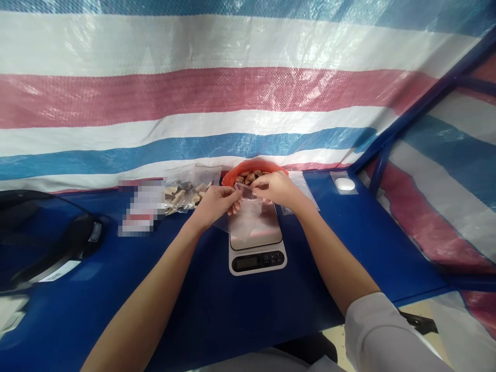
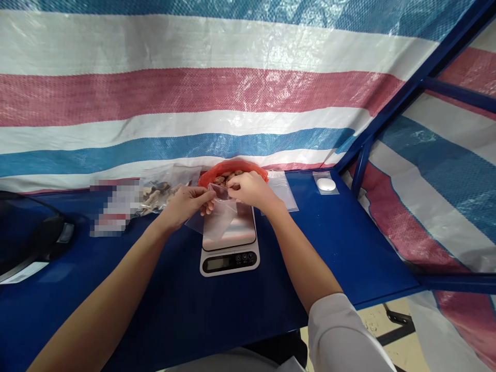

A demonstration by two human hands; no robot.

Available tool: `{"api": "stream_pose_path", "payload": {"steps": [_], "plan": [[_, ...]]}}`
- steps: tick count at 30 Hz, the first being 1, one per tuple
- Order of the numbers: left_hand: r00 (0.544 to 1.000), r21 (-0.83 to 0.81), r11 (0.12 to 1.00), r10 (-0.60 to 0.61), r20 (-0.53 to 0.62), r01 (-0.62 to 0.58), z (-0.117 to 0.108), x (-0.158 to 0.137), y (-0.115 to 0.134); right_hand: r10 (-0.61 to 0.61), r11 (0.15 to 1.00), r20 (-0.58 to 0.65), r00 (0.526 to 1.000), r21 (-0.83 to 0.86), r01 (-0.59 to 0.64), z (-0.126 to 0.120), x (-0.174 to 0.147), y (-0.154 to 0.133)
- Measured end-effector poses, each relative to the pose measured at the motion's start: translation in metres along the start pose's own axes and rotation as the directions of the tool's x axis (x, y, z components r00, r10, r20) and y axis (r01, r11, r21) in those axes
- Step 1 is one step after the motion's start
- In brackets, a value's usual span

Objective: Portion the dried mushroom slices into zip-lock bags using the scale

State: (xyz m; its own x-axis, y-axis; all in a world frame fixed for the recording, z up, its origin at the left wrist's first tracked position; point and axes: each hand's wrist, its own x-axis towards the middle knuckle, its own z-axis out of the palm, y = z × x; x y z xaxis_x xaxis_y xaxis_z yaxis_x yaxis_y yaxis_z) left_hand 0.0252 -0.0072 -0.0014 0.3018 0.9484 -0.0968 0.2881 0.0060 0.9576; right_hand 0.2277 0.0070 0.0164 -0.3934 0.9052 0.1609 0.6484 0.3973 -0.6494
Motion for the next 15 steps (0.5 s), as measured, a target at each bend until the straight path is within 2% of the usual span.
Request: {"api": "stream_pose_path", "payload": {"steps": [4,8,10,13,15], "plan": [[0.999,0.199,0.98,0.028,-0.042,-0.019,-0.006,-0.002,0.003,0.009,1.0,-0.025,1.0,0.005,-0.009,-0.002,0.001,0.008],[0.985,0.447,0.893,0.125,-0.119,-0.059,-0.011,-0.001,0.0,0.054,0.98,-0.006,0.999,0.194,-0.052,-0.004,0.001,0.017],[0.959,0.513,0.849,0.235,-0.156,-0.125,-0.008,-0.001,-0.002,0.082,0.954,0.015,0.997,0.287,-0.082,-0.004,0.001,0.018],[0.886,0.572,0.78,0.424,-0.186,-0.253,0.002,-0.001,-0.006,0.111,0.927,0.011,0.994,0.359,-0.107,-0.003,0.001,0.017],[0.853,0.599,0.74,0.492,-0.173,-0.305,0.01,-0.001,-0.011,0.118,0.917,-0.002,0.993,0.384,-0.108,-0.003,0.002,0.015]]}}
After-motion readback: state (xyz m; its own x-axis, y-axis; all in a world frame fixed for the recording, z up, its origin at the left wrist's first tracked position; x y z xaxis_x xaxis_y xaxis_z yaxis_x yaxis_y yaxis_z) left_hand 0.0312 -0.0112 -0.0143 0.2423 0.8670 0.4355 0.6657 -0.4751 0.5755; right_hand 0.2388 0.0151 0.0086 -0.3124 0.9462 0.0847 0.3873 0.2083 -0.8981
